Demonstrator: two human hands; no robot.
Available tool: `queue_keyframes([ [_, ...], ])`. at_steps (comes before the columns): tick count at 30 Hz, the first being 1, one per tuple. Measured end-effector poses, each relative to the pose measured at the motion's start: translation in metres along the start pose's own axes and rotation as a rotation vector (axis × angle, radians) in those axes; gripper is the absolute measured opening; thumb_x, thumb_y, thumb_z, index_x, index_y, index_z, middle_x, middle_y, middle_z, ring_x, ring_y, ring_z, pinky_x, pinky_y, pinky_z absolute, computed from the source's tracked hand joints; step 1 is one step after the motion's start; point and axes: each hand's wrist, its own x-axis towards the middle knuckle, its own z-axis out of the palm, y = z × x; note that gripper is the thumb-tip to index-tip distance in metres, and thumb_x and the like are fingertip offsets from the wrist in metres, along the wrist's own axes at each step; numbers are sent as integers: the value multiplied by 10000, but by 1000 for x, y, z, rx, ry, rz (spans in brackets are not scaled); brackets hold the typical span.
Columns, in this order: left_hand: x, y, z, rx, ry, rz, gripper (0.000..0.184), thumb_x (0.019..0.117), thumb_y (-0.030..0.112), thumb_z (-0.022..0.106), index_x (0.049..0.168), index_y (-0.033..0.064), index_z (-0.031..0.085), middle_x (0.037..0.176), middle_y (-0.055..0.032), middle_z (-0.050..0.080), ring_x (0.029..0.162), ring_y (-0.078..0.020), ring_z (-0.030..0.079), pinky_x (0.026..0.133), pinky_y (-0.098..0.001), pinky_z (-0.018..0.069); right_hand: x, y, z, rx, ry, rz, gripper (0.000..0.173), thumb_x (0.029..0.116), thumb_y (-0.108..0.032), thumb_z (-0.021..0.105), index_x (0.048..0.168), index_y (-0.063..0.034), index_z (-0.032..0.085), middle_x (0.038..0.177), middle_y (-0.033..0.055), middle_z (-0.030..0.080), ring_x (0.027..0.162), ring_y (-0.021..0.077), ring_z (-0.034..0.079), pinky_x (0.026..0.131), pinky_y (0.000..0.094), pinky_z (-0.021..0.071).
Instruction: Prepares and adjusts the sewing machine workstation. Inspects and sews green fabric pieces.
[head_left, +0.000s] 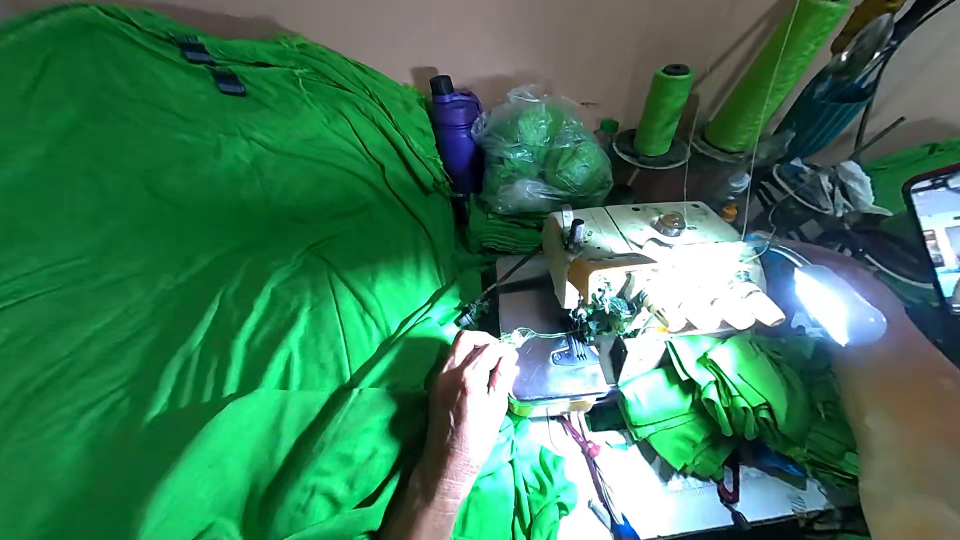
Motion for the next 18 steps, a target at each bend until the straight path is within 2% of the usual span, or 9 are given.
queue_keyframes([
  [3,0,1,1,9,-3,7,169,924,154,641,877,60,774,914,-80,725,894,-159,693,809,-237,549,5,2,-1,21,-3,-10,257,1125,-157,281,1067,-85,521,859,-41,498,727,-52,498,625,103,421],
  [9,-1,2,1,30,-15,13,191,936,159,627,885,53,778,907,-90,723,866,-167,697,778,-259,557,-11,-9,5,-101,26,-35,260,1122,-130,293,1169,-20,524,941,1,494,807,-32,489,702,105,409],
  [12,-1,3,-2,24,-29,22,194,938,158,624,900,44,776,913,-106,722,877,-179,697,801,-264,554,-1,-2,0,-243,68,-13,305,1123,-172,328,1271,-5,536,1071,66,557,910,56,531,800,210,457],
  [13,-1,2,-2,21,-34,29,199,941,157,618,905,37,774,908,-113,721,873,-186,696,801,-270,553,4,-1,-2,-286,89,21,348,1124,-185,343,1327,29,527,1186,151,578,1000,154,550,885,315,464],
  [15,0,1,-3,22,-38,48,216,943,158,604,909,24,771,886,-130,718,850,-212,697,782,-293,553,17,-1,-6,-337,123,115,453,1131,-274,348,1372,79,499,1315,265,544,1118,313,546,969,475,435],
  [17,0,1,-4,22,-44,53,236,948,167,594,922,15,773,878,-142,717,839,-228,695,773,-312,550,23,-3,-8,-338,138,178,535,1121,-352,373,1392,94,490,1397,304,510,1240,383,528,1039,540,403],
  [18,0,1,-4,24,-50,47,242,952,175,593,926,15,772,877,-141,716,838,-225,694,772,-313,548,24,-3,-9,-298,142,193,537,1119,-362,380,1408,78,484,1421,289,498,1269,373,518,1054,535,402],
])
